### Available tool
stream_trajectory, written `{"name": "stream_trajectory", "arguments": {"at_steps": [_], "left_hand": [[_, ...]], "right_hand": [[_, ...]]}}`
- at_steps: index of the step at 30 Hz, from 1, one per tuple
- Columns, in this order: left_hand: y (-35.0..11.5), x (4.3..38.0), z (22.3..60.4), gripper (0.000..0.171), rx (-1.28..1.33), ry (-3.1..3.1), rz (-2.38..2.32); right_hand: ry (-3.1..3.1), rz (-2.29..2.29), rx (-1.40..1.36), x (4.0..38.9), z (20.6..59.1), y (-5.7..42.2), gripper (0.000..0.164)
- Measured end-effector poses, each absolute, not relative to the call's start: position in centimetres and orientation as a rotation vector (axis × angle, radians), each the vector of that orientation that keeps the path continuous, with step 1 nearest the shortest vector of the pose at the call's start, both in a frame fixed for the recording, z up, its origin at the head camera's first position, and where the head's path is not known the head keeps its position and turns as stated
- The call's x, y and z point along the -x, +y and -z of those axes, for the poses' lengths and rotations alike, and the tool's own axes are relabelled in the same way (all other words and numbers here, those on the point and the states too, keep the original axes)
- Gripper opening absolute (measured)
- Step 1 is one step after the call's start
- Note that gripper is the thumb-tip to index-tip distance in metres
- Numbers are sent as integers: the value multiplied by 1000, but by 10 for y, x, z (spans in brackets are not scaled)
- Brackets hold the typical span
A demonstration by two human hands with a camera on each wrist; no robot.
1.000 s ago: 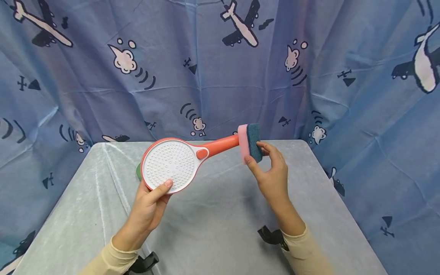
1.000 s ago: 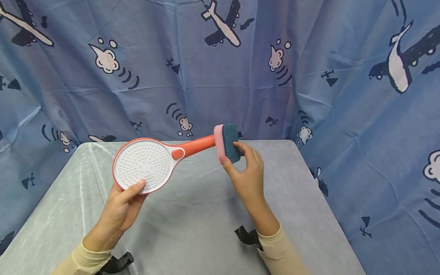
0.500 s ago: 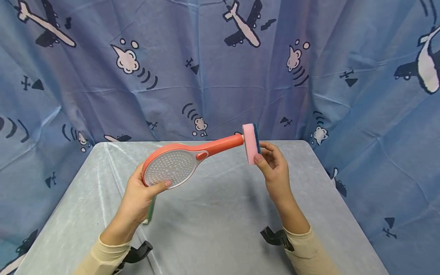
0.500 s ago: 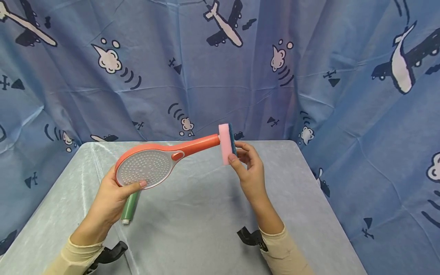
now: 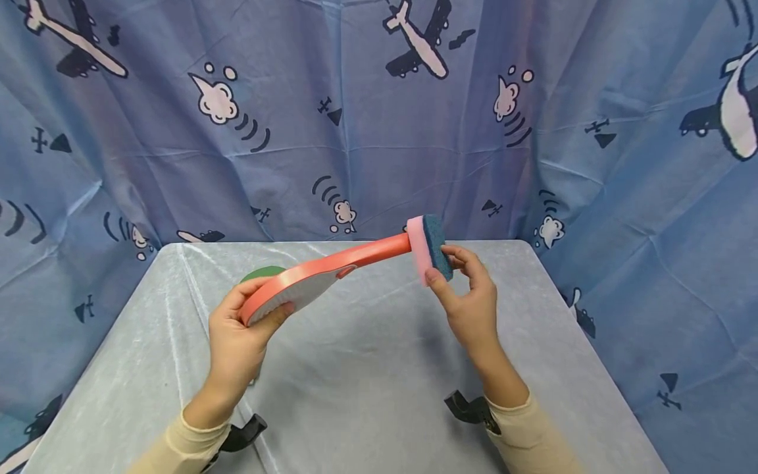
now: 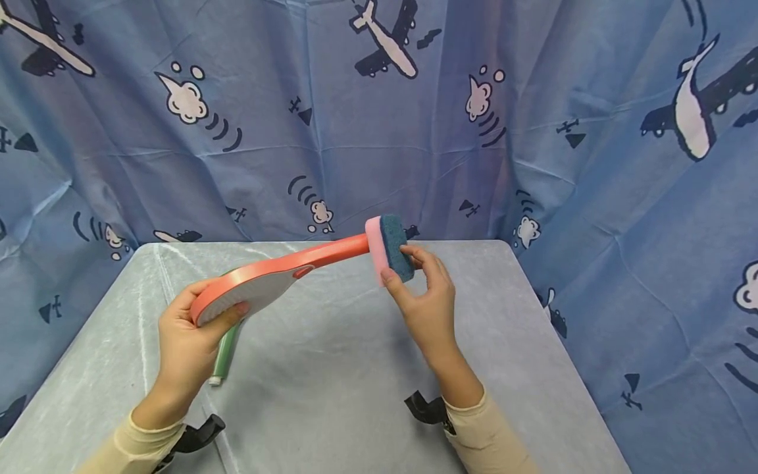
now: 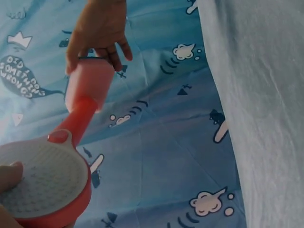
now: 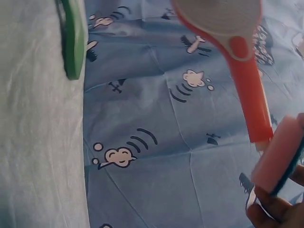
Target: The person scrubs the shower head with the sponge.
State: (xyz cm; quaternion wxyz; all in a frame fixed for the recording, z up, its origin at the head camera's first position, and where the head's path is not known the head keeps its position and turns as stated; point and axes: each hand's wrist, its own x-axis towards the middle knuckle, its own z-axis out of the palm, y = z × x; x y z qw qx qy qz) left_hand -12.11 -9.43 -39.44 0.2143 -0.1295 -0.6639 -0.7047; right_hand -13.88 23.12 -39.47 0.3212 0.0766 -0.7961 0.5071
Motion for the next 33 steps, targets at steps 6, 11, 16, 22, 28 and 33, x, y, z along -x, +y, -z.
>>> {"name": "stream_trajectory", "arguments": {"at_steps": [6,11,16,22,28,33], "left_hand": [[-87,112,390,48,467,-1757,1868],[-79,111,399,49,510,-1801,1740],[-80,117,408,49,574,-1774,1678],[-81,118,406,48,675,-1694,1665],[-75,115,401,46,767,-1671,1594],[-74,118,399,41,837,-1638,1563]], "right_hand": [[-2055,-735,-247,135,405,208,54],[-2065,-758,-460,120,415,177,57],[-2132,-939,-540,117,414,176,55],[-2175,-757,-238,131,410,202,54],[-2185,-934,-496,120,410,187,53],[-2197,-1119,-571,114,406,185,52]]}}
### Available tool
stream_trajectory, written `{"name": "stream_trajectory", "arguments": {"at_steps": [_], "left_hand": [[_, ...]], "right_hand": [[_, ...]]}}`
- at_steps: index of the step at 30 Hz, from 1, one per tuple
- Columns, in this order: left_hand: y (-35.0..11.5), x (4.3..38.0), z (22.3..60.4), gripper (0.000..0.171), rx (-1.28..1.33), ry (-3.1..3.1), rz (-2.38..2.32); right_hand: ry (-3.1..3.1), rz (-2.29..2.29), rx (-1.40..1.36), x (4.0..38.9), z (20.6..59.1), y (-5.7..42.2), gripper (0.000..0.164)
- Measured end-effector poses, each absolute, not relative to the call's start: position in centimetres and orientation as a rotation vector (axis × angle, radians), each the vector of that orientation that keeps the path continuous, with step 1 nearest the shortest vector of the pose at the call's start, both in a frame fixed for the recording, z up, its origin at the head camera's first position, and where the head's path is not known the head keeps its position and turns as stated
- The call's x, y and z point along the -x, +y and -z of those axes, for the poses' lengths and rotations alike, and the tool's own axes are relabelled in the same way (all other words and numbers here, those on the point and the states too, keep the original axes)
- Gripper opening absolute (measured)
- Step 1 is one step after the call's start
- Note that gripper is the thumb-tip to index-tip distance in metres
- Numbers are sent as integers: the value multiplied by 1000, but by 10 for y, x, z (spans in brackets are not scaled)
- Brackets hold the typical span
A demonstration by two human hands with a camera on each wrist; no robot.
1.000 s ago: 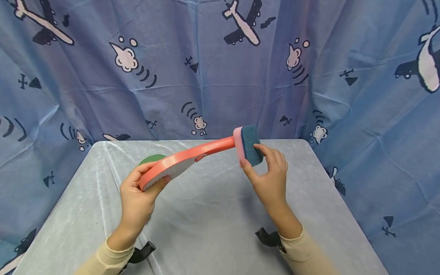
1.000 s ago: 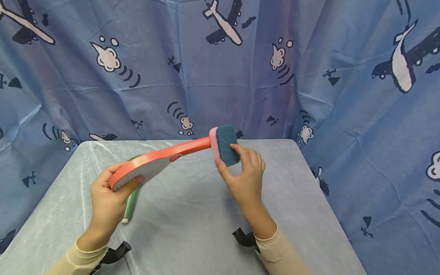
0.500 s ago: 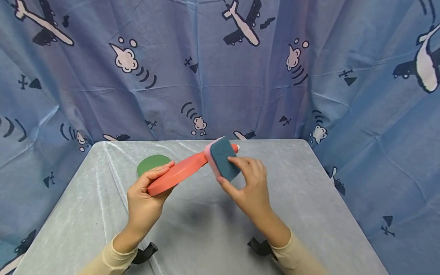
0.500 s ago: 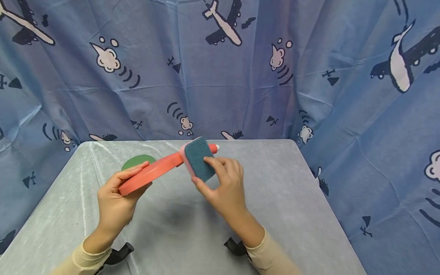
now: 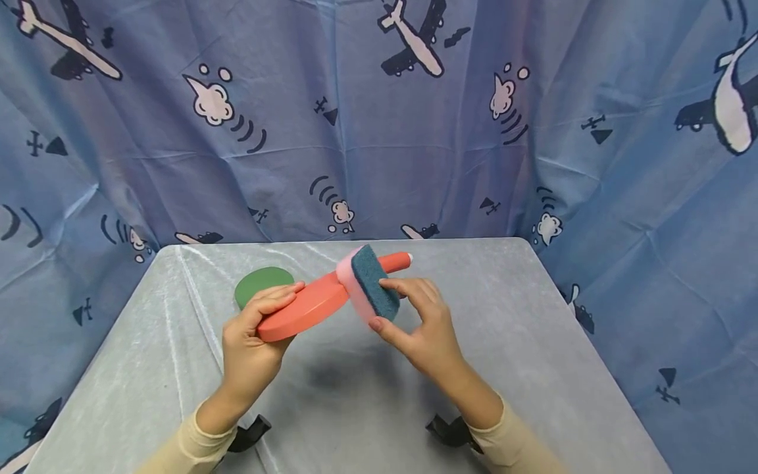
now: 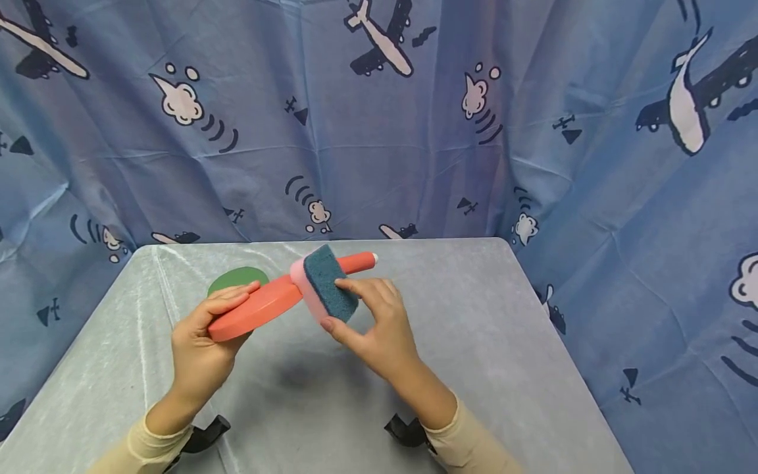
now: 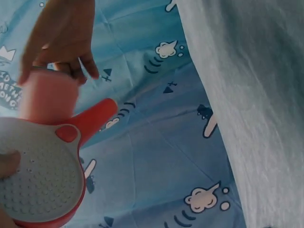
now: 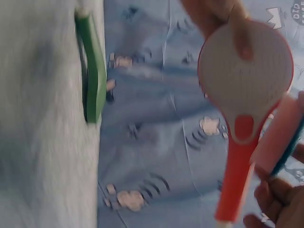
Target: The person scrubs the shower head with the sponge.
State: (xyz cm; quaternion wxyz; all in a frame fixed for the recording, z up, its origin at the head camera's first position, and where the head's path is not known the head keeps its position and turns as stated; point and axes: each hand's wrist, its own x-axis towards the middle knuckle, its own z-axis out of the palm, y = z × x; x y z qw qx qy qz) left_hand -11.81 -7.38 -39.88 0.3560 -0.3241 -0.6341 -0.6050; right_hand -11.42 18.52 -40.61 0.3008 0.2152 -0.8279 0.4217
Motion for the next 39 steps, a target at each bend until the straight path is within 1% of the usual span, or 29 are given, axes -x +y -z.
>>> {"name": "stream_trajectory", "arguments": {"at_steps": [6,8,11,15,17,19,22,26,31,36,39], "left_hand": [[-77,124,401,25,894,-1564,1467],[-77,124,400,23,896,-1546,1447],[-76,124,396,21,930,-1534,1420],[-76,123,392,19,994,-1556,1363],[-77,124,390,15,1021,-1558,1331],[-78,126,388,12,1044,-1542,1310],[-80,127,385,8,1062,-1507,1292],[-83,126,382,10,1061,-1448,1330],[-84,126,380,10,1102,-1342,1451],[-83,129,378,15,1138,-1210,1573],[-84,130,377,16,1139,-1169,1619]], "right_hand": [[-2273,-791,-247,128,405,204,54],[-2273,-752,-193,130,405,207,54],[-2272,-807,-272,124,402,200,53],[-2270,-1062,-502,106,394,185,50],[-2259,-1164,-551,101,390,183,49],[-2252,-1156,-521,103,389,185,48],[-2262,-1003,-399,114,393,194,49],[-2286,-931,-212,130,400,210,51],[-2317,-1239,-99,136,397,224,49],[-2249,-1691,-99,139,392,232,42],[-2196,-1883,-62,141,391,234,41]]}}
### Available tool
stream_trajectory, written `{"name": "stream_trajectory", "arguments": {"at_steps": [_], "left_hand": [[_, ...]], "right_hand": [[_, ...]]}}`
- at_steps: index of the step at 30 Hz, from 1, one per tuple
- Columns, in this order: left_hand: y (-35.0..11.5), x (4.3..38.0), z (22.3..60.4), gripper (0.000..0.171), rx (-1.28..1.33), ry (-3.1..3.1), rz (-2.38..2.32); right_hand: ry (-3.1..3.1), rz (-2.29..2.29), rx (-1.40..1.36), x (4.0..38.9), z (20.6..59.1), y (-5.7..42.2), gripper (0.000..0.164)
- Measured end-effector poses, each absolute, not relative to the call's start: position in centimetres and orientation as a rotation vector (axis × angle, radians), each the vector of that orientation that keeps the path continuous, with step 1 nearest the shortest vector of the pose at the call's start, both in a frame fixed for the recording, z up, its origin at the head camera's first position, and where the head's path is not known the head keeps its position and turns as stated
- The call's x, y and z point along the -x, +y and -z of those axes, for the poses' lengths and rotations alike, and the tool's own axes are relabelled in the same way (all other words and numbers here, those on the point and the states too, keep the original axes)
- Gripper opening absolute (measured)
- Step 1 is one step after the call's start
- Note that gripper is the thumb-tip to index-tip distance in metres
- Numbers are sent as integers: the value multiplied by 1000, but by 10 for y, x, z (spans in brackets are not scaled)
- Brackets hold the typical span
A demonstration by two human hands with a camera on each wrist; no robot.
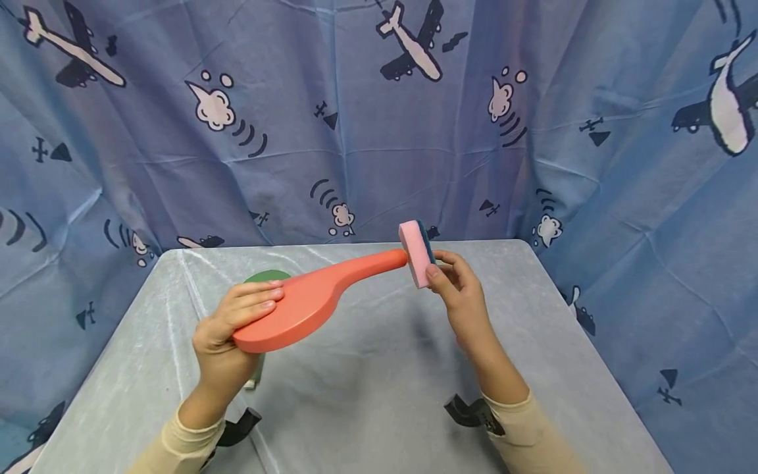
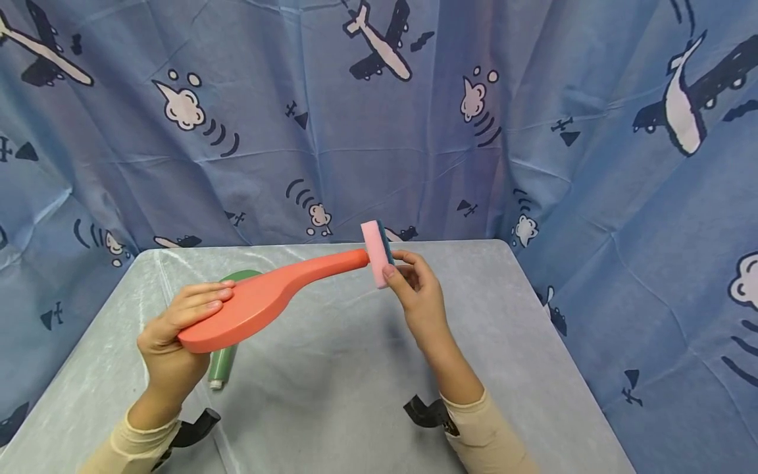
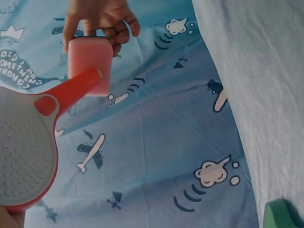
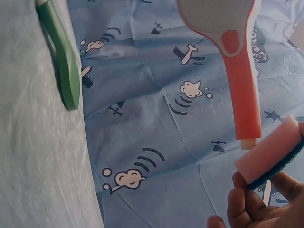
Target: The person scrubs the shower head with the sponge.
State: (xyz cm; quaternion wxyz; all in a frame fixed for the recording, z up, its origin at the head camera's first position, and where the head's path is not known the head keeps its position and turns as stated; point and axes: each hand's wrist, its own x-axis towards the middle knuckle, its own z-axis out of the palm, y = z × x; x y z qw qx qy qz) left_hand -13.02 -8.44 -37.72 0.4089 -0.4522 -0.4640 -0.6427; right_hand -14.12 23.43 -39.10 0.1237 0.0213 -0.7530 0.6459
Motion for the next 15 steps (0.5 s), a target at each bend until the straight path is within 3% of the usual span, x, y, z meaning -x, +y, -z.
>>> {"name": "stream_trajectory", "arguments": {"at_steps": [5,12,15], "left_hand": [[-86,132,379,17,1132,-1143,1653],[-94,139,385,14,1097,-1285,1649],[-102,143,392,30,1079,-1389,1689]], "right_hand": [[-2176,-1997,-28,143,390,239,43],[-2061,-2233,-161,144,390,244,32],[-2037,-2249,-196,144,390,247,31]]}}
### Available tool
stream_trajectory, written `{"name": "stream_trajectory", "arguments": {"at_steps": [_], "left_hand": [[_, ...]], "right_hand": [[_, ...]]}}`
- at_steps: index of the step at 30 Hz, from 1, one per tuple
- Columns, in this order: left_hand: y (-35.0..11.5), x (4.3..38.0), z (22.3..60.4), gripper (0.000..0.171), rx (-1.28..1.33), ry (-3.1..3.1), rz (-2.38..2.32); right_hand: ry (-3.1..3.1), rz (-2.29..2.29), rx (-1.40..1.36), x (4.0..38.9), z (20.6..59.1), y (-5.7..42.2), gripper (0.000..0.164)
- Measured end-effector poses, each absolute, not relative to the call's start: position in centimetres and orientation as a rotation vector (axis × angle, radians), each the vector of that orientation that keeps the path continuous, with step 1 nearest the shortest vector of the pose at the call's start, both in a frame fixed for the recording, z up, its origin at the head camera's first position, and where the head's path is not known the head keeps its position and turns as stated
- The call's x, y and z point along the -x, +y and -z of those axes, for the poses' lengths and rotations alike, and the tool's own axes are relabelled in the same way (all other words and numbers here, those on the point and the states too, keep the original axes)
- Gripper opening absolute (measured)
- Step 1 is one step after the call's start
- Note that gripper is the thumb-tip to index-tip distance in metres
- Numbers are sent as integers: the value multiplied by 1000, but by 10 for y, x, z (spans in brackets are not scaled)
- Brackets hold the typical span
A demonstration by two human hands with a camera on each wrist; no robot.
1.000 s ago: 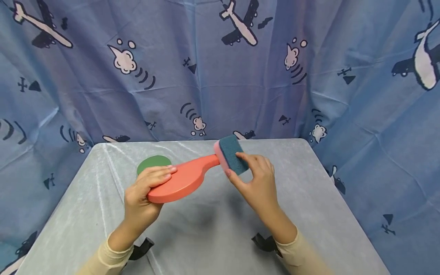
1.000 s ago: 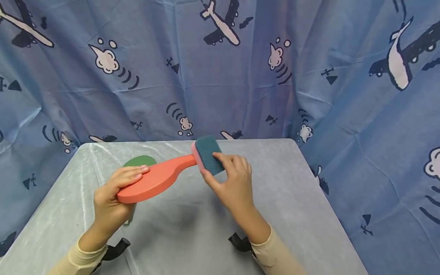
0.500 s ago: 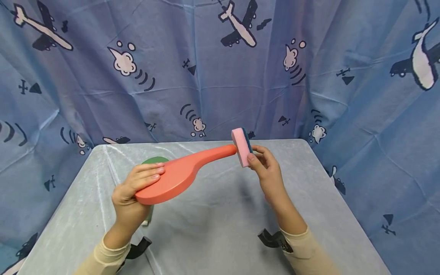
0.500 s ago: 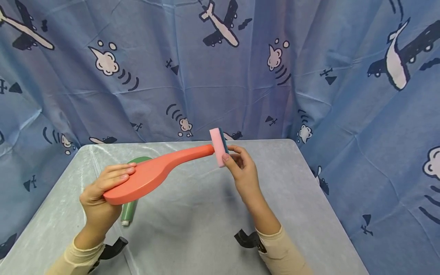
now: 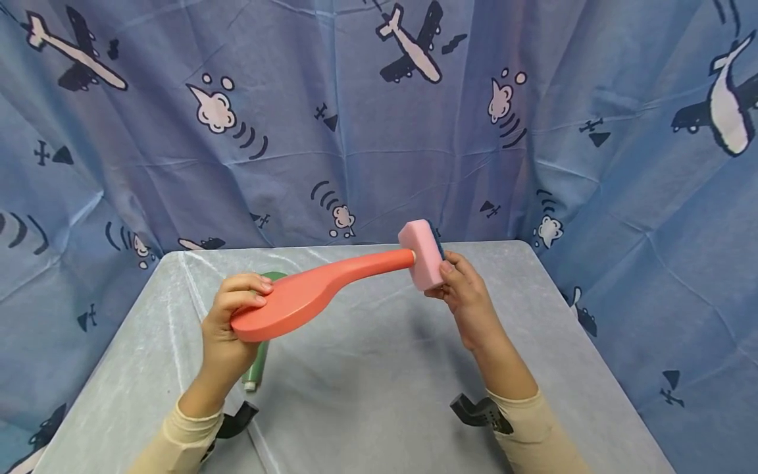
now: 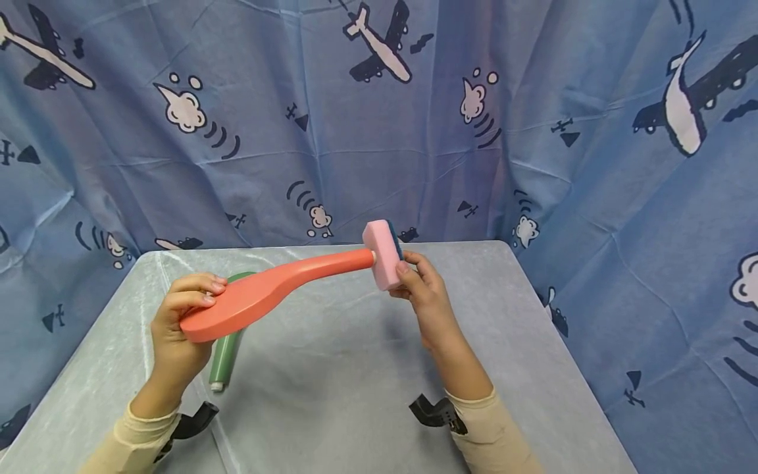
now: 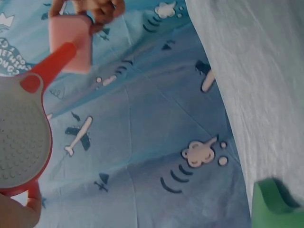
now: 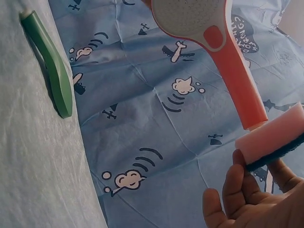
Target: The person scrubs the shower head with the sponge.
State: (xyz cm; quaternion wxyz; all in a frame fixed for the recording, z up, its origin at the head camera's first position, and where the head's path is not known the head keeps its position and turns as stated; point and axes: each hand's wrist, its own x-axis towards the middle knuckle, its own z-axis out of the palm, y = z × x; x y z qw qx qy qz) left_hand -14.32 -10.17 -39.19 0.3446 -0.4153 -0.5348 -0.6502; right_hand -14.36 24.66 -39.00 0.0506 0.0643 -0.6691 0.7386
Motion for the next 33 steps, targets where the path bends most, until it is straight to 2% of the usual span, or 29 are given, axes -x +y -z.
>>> {"name": "stream_trajectory", "arguments": {"at_steps": [4,7,9,13,14,18,20,33], "left_hand": [[-107,151,403,64,1047,-1432,1788],[-108,155,405,73,997,-1423,1842],[-107,155,403,62,952,-1424,1893],[-109,152,398,23,893,-1422,2110],[-110,151,397,27,876,-1424,2179],[-115,149,392,72,811,-1516,2425],[-119,148,390,84,791,-1594,2530],[-131,152,396,120,889,-1562,3141]], "right_hand": [[-2028,-2242,-216,143,390,248,32],[-2017,-2239,-230,143,391,249,32],[-2014,-2235,-241,143,391,249,31],[-2000,-2224,-253,141,391,248,30],[-1994,-2220,-253,141,391,247,30],[-1966,-2188,-249,141,390,248,30],[-1966,-2165,-239,141,389,248,31],[-2003,-2056,-153,143,385,252,34]]}}
